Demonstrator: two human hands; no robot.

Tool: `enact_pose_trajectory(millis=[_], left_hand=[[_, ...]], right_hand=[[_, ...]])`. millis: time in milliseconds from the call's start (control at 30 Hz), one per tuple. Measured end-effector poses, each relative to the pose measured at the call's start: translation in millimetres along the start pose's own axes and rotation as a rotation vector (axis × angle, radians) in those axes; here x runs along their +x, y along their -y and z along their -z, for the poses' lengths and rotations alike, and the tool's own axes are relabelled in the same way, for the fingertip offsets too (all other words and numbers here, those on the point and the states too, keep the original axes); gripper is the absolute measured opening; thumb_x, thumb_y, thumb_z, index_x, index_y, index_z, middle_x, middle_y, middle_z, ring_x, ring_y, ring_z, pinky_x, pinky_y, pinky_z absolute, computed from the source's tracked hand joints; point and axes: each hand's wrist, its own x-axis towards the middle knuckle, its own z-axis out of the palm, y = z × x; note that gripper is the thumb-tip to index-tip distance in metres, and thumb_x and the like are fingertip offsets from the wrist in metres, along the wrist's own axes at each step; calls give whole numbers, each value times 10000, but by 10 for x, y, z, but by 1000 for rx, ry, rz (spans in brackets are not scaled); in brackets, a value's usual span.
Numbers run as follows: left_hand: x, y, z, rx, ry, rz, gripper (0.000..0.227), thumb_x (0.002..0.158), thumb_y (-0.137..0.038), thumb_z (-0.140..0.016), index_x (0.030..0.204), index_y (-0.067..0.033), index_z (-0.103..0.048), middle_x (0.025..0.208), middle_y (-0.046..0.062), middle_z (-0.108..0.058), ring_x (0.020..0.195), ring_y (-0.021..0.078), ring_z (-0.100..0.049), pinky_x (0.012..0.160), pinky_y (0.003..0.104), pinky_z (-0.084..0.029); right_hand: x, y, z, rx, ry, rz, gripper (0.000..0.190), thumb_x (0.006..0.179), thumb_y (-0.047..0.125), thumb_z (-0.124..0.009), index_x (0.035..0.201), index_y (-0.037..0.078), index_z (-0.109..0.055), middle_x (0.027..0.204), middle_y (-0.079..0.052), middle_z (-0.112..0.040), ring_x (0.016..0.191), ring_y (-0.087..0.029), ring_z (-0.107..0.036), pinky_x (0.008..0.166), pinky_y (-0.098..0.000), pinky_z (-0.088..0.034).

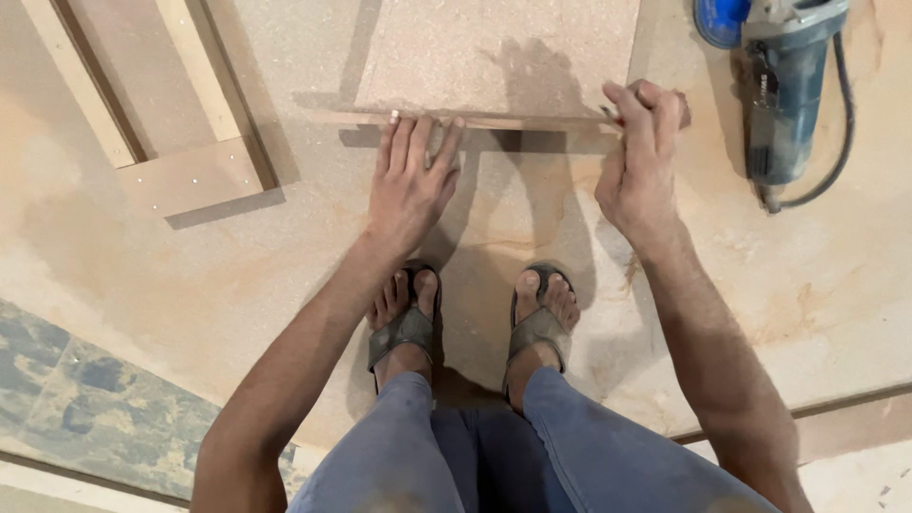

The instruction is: The person marks straight lines across a wooden board using a pencil and a thin wooden strip as a straightedge while working on a workshop floor.

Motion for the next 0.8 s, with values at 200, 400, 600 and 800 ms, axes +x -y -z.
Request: enact_pose_trajectory(millis=[200,400,600,800], left_hand=[[27,50,-95,22,82,-41,655,1033,-304,-687,1569,-35,-424,1398,236,-491,1375,405,-450,1239,562,-285],[-7,96,-33,167,83,-121,659,1037,-245,-665,1603,-47,-394,1430,206,-452,1424,369,-402,1295,525,-271],[81,103,46,185,303,-121,803,933,-221,-653,1624,-77,-271,1451,212,-455,1412,376,-419,1243,527,-269],[104,80,115,146,386,-95,820,946,-233,-611,1633,-66,-195,1552,232,-410,1465,391,-416,1256,547,-226]], right_hand=[[518,148,112,28,254,88,330,974,-9,-665,1300,20,-707,1147,-161,-685,959,-311,-709,800,-396,-586],[1074,173,87,-232,479,228,195,958,198,-745,1141,143,-779,974,-61,-748,856,-276,-718,743,-405,-574],[1482,320,-387,-343,704,309,146,861,260,-737,944,157,-800,818,-64,-736,728,-279,-714,616,-438,-551],[1676,554,-790,-474,815,397,93,780,261,-749,795,172,-772,781,-77,-739,746,-286,-723,607,-435,-557]])
